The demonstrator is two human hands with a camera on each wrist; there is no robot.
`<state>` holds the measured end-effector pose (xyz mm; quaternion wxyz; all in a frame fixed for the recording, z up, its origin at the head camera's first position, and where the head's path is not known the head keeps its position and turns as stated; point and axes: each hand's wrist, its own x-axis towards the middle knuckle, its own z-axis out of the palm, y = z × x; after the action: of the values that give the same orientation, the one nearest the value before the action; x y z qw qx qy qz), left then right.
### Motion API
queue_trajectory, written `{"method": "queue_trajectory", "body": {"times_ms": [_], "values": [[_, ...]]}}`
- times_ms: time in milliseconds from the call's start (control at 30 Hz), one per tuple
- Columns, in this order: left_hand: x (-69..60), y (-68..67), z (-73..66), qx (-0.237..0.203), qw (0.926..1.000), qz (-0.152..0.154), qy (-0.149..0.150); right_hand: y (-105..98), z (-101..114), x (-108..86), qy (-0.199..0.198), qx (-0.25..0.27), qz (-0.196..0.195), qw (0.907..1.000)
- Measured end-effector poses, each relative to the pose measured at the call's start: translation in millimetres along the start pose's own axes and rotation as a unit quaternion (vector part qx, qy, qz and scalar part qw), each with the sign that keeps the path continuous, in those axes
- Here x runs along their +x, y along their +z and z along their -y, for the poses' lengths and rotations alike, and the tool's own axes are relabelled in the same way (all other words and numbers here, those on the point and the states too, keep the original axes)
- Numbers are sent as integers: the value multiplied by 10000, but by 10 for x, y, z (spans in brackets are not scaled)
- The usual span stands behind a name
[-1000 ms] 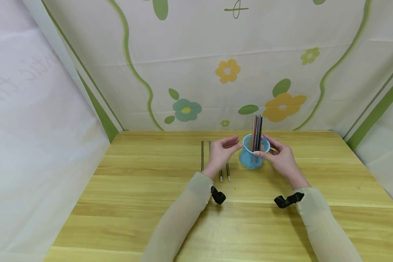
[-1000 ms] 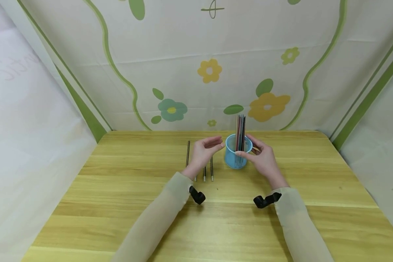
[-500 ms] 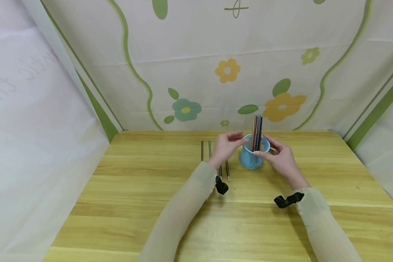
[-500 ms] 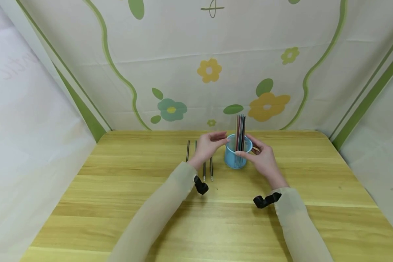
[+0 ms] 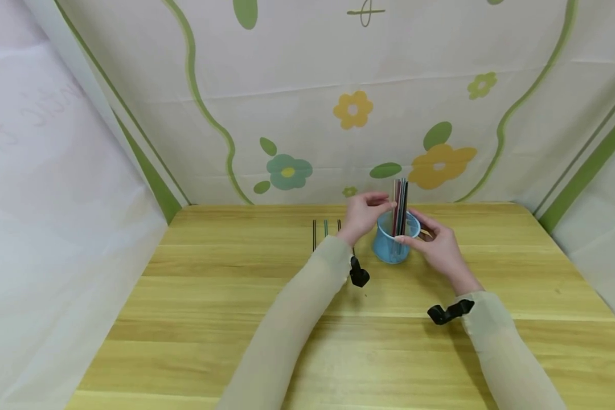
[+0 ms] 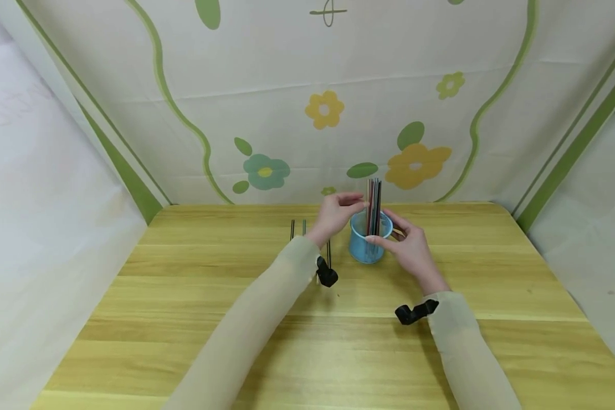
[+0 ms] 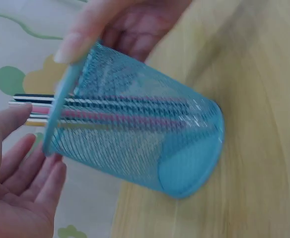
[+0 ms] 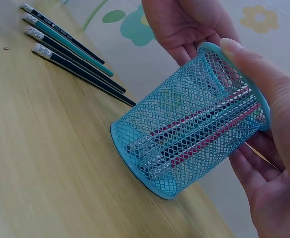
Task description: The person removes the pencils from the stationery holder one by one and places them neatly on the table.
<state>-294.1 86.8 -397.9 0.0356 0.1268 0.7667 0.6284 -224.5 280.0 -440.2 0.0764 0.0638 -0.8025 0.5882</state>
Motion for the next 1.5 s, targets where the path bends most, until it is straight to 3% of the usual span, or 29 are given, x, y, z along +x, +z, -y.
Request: {"method": "queue_trajectory", "body": {"times_ms": [433, 733, 967, 1500], "values": [[108, 37, 18, 259, 9997, 22, -28, 8, -11, 4, -43, -13, -41, 10000], [94, 42, 52, 541, 9983, 196, -37, 4, -2, -2, -48, -121, -15, 9999], [98, 51, 82, 545, 9982, 211, 119, 5, 9, -9, 9, -127, -5, 9999], [49, 116, 90, 698, 9971, 284, 103, 0, 21, -7, 0, -1, 83, 10000]]}}
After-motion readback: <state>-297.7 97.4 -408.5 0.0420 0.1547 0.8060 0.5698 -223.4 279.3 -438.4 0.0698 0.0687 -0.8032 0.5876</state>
